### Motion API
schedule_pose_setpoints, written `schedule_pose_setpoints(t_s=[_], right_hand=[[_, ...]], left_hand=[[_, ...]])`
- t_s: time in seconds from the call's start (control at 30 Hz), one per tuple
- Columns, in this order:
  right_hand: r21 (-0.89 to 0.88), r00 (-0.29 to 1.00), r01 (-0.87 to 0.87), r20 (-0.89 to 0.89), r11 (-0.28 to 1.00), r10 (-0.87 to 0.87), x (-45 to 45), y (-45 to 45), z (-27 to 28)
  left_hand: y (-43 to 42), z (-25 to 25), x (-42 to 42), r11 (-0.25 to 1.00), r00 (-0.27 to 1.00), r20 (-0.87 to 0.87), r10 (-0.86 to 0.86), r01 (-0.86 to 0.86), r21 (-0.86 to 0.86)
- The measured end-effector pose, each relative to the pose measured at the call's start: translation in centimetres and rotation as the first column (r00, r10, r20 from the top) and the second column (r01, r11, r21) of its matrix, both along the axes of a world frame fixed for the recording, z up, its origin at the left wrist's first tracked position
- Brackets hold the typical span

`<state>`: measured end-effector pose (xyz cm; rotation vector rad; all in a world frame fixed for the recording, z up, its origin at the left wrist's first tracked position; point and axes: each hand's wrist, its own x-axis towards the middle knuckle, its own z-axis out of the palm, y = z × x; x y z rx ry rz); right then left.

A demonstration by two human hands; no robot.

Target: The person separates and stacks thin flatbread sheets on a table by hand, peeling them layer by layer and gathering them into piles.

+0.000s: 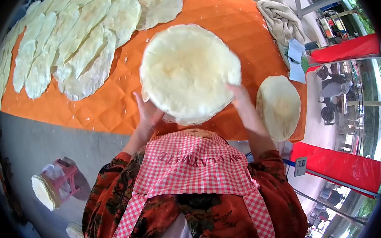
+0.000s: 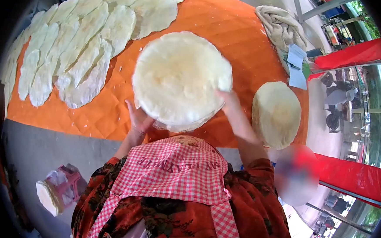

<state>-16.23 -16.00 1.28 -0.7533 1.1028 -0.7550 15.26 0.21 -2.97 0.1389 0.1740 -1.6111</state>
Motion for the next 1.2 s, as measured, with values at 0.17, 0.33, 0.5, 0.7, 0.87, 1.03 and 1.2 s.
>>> schedule_pose_setpoints(t_s=[0.17, 0.33, 0.5, 0.7, 0.87, 1.03, 1.2], right_hand=[[0.099, 0.973, -0.127, 0.207, 0.987, 0.105, -2.1, 2.0, -2.0], [0.231, 0.969, 0.026, 0.233, 0.973, -0.081, -2.2, -3.8, 0.8], [0.019, 0.988, -0.124, -0.095, 0.992, 0.125, -0.6, -6.5, 0.3], [0.003, 0.998, 0.019, 0.064, 1.0, -0.019, 0.0, -3.3, -1.4], [-0.322, 0.991, -0.072, -0.126, 0.944, 0.032, 0.9, -2.9, 2.2], [-0.377, 0.939, -0.123, -0.343, 0.918, -0.015, -2.3, -1.6, 8.7], [-0.553, 0.978, 0.123, -0.072, 0.824, -0.195, -15.1, 0.2, 16.6]], left_hand=[[-0.7, 1.2, -0.7, 0.946, 0.913, 0.387, -0.128, -0.005, 0.324], [-2.1, 0.2, -1.3, 0.889, 0.774, 0.598, -0.208, -0.104, 0.445], [-1.9, -2.3, -0.4, 0.839, 0.819, 0.5, -0.281, -0.043, 0.542], [-1.7, -2.8, 0.8, 0.882, 0.754, 0.546, -0.365, 0.092, 0.463], [-1.8, -0.6, 1.4, 0.866, 0.716, 0.575, -0.396, 0.084, 0.492], [-3.2, 5.5, 0.0, 0.903, 0.649, 0.664, -0.373, 0.089, 0.42], [-7.9, 13.5, -11.3, 0.94, 0.593, 0.731, -0.339, 0.174, 0.294]])
